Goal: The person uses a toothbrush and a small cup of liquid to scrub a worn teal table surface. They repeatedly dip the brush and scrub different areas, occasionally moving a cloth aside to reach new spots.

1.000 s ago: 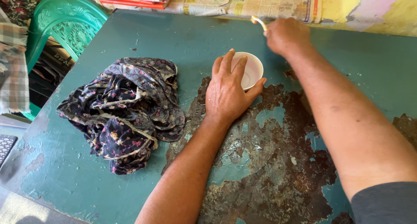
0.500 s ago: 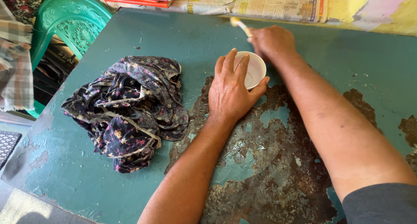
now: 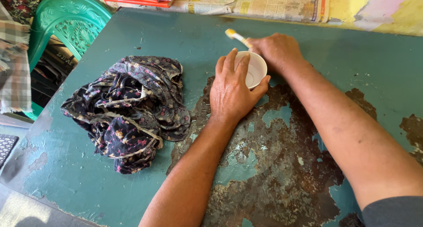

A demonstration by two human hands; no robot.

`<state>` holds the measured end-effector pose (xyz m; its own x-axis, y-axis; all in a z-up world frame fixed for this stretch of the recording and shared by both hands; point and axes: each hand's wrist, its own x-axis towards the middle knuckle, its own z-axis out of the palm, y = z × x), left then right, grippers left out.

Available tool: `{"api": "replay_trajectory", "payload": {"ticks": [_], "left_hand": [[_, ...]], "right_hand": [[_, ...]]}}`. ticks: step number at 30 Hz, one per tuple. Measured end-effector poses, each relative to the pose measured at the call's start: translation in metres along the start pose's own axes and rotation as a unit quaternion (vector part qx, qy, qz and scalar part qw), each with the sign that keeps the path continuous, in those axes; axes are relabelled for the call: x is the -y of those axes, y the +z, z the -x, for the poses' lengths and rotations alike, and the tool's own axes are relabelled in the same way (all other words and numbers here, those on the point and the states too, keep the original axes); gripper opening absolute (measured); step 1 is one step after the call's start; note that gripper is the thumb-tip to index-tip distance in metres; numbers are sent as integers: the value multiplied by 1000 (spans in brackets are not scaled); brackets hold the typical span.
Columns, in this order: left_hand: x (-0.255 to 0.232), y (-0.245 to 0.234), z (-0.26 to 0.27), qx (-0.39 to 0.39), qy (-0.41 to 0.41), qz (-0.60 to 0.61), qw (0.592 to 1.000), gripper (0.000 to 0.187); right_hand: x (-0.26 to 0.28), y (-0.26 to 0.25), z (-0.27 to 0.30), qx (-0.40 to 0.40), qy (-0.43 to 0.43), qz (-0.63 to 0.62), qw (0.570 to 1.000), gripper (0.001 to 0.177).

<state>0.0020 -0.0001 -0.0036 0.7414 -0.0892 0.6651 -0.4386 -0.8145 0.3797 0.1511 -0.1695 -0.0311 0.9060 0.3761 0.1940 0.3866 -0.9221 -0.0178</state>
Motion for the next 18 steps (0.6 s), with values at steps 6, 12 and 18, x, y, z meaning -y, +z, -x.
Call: {"api": "replay_trajectory", "payload": {"ticks": [6,12,18], "left_hand": [[1,2,0,1,-3,-3,1000,69],[2,3,0,0,9,2,1000,70],[1,2,1,2,15,7,1000,68]], "right_hand": [[-22,-19,28,-18,41,29,999,30],[-9,-24,60,-41,13,20,999,29],[-14,-41,84,-20,73,31,997,30]]}}
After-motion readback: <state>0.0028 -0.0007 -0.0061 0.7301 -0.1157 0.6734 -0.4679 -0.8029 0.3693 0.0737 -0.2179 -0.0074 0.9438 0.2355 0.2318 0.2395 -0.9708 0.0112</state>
